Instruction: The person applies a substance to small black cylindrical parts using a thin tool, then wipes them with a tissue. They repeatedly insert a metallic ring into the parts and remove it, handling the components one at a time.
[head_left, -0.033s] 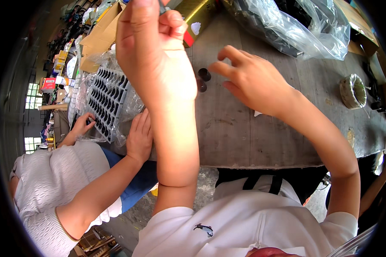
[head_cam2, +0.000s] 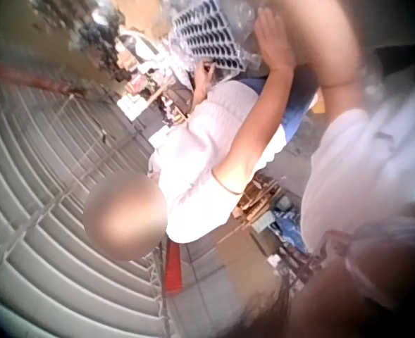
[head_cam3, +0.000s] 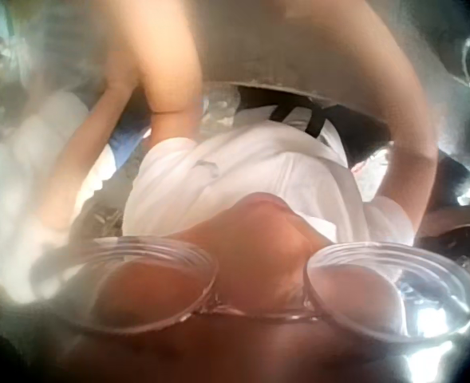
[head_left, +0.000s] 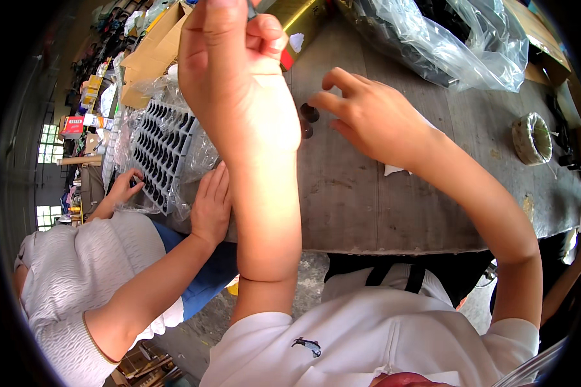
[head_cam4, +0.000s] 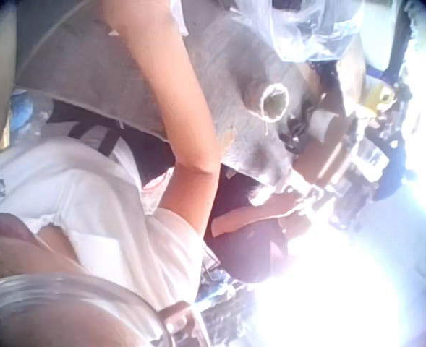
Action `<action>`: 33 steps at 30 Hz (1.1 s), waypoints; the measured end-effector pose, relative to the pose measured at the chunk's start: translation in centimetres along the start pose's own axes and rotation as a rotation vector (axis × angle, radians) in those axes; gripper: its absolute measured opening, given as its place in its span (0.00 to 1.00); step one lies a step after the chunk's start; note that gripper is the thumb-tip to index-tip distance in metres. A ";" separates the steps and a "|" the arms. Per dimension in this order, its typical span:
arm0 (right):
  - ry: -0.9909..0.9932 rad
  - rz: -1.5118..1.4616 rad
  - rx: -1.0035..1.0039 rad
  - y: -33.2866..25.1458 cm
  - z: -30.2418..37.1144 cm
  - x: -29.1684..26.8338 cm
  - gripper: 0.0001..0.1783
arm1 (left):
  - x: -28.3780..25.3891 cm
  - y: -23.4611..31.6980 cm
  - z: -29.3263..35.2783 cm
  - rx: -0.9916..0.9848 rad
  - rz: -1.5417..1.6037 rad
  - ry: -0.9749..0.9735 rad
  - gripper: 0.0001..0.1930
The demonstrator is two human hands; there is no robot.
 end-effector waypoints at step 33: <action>-0.054 -1.706 0.286 -0.1 7.5 -4.1 0.11 | 5.0 -5.1 0.3 -0.243 0.830 -0.151 0.17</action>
Point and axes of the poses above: each hand's wrist, its own z-axis away from the middle knuckle, its own x-axis out of the palm, y = z × x, the point moved 2 cm from there along -z, towards the middle knuckle, and after that the axes turned 10 degrees about -y, right-handed, at the moved point
